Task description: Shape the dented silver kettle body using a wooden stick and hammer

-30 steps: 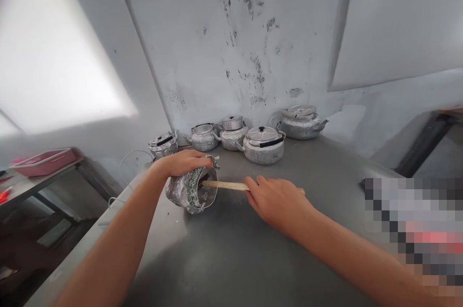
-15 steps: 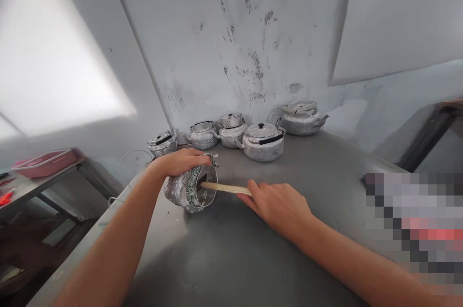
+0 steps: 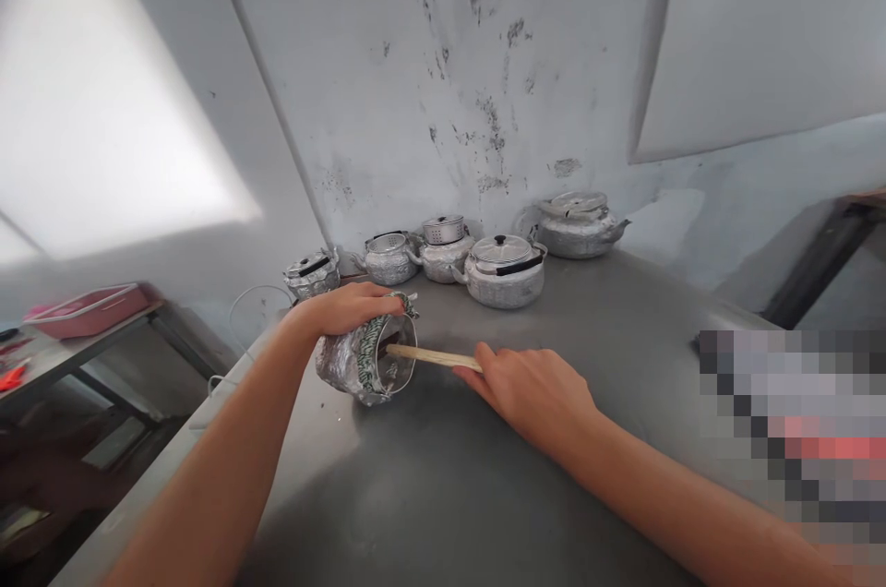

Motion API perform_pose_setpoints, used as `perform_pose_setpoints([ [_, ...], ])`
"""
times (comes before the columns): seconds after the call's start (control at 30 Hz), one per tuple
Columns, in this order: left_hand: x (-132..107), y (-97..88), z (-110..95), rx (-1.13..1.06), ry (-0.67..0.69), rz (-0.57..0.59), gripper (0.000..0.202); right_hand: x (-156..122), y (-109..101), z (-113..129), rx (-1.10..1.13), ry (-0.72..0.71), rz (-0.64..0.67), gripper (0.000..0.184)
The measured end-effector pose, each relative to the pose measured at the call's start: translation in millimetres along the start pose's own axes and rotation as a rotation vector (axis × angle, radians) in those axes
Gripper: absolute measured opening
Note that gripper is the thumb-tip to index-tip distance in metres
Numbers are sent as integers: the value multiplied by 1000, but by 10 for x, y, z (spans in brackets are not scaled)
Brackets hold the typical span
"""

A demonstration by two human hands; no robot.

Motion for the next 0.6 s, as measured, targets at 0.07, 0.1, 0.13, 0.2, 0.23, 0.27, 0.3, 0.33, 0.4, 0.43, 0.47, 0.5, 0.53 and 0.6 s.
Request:
perform_pose_setpoints([
  [0.07, -6, 3, -7, -6, -8, 5, 51, 16, -16, 27, -2, -33, -13, 55],
  [0.1, -7, 2, -11, -12, -9, 2, 51, 22, -18, 34, 1, -40, -12, 55],
  [0.13, -7, -1, -11, -17, -15, -3, 51, 25, -15, 33, 4, -33, -4, 54],
  [0.2, -4, -3, -7, -20, -25, -12, 52, 22, -9, 15, 1, 5, 14, 54],
  [0.23, -3, 0, -8, -16, -24, -10, 52, 19, -9, 11, 0, 12, 16, 54],
  [0.27, -1, 3, -7, -14, -23, -8, 52, 17, -13, 14, 1, 5, 11, 55],
  [0.3, 0, 5, -3, -19, -24, -7, 51, 15, -18, 21, 4, -8, 3, 56],
  [0.33, 0, 5, 3, -27, -27, -9, 51, 12, -17, 23, 11, -14, 3, 57],
  [0.4, -1, 1, 12, -35, -29, -20, 51, 9, -4, 12, 27, -3, 19, 57],
  [0.43, -3, 0, 12, -31, -25, -26, 50, 9, 0, 3, 29, 7, 23, 57],
  [0.47, -5, 2, 7, -21, -14, -29, 50, 9, 1, -2, 27, 10, 20, 57],
  [0.5, -8, 5, 1, -12, -5, -29, 49, 11, -2, -3, 24, 3, 9, 57],
  [0.53, -9, 6, -3, -8, -2, -29, 49, 13, -4, -3, 23, -5, -3, 57],
  [0.6, -9, 5, -4, -15, -13, -30, 49, 14, 6, -13, 29, -3, -6, 57],
])
Point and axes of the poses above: each hand's wrist, its own x-axis towards the middle knuckle, its own y-axis out of the palm, z = x × y, the point moved 6 cm from there along x, towards the middle knuckle, and after that the axes turned 11 degrees about -y, right-handed, at the moved point
